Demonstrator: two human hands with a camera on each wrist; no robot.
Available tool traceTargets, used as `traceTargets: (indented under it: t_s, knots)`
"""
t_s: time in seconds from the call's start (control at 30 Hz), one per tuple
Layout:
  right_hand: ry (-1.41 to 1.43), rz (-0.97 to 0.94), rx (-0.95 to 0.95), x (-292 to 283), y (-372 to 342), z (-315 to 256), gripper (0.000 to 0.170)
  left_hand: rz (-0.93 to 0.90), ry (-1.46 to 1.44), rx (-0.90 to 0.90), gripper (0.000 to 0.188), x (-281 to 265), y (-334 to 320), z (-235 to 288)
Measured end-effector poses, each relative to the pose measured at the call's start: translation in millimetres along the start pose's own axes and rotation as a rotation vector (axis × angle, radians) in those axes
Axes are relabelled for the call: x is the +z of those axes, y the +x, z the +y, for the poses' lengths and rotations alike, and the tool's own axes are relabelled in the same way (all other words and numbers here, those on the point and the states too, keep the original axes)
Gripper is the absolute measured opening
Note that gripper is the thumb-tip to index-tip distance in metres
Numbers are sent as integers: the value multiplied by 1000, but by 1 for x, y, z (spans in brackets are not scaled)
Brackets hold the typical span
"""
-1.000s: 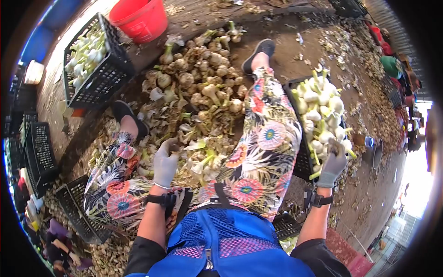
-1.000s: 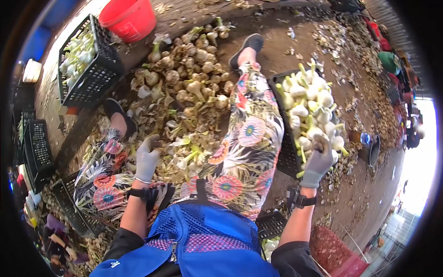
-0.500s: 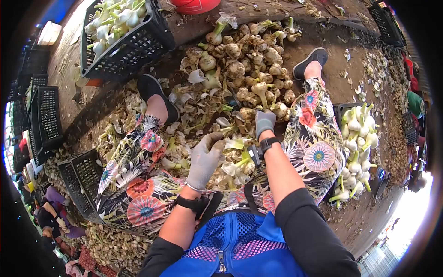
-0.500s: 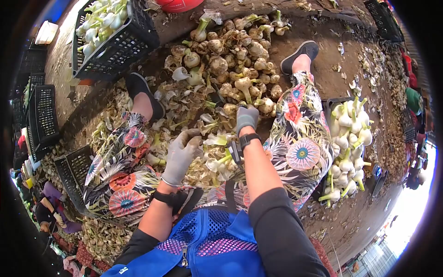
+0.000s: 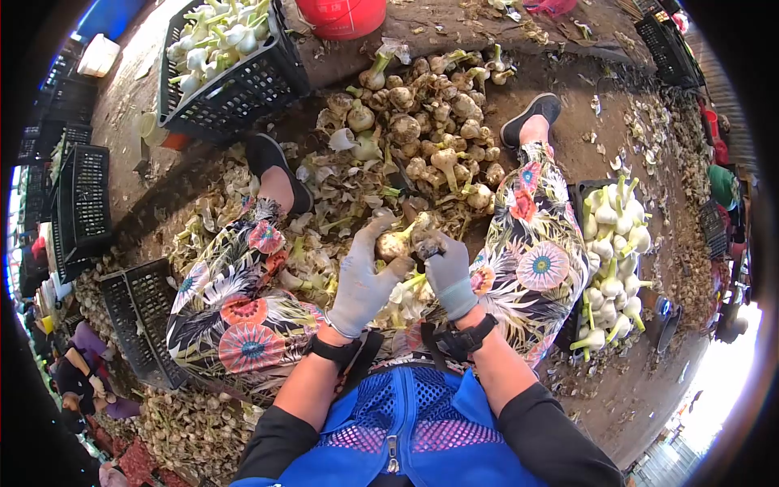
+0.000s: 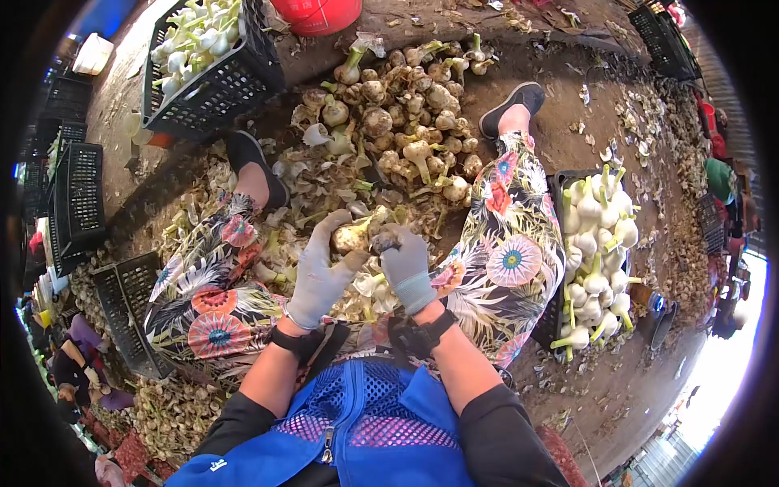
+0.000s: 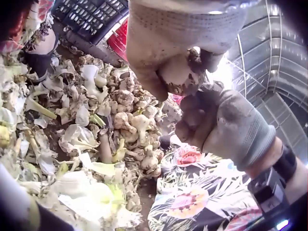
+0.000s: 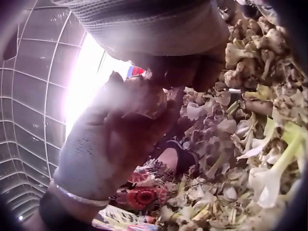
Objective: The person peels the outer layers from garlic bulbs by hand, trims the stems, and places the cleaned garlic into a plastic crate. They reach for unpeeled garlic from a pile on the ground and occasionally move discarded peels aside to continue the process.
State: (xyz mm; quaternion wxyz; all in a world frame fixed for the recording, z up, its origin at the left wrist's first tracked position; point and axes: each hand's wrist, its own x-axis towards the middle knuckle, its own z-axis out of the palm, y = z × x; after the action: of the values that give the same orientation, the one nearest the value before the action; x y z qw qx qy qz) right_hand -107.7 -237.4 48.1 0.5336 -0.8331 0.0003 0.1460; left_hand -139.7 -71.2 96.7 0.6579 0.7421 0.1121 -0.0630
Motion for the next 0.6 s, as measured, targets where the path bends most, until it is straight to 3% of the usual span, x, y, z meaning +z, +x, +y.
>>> traceTargets:
  t_s: [0.03, 0.13, 0.2, 0.27, 0.37, 0.43, 0.53, 0.57, 0.6]
  knots:
    - [5, 54, -13, -1, -4, -8, 30, 9, -223, -90, 62, 0, -2, 1]
    - [93, 79, 21, -7, -10, -11, 29, -28, -334, -59, 63, -4, -4, 3]
    - [178, 47, 71, -10, -10, -20, 28, -42, -198, 42, 64, -1, -4, -9]
    - [61, 43, 77, -9, -11, -32, 24, -57, -62, 140, 65, 1, -6, -10]
    - [48, 52, 41, -14, -17, -37, 19, -68, -253, 6, 64, 1, -10, -2]
    - [82, 62, -13, -15, -24, -37, 19, -74, -700, -255, 62, -5, -12, -5]
    - [177, 63, -8, -10, -27, -29, 21, -99, -777, -199, 56, -5, -11, -1]
    - [422, 65, 105, -7, -23, -29, 24, -97, -777, -201, 56, -5, -11, -5]
    - [666, 67, 218, -6, -20, -28, 26, -93, -593, -163, 53, -4, -11, -12]
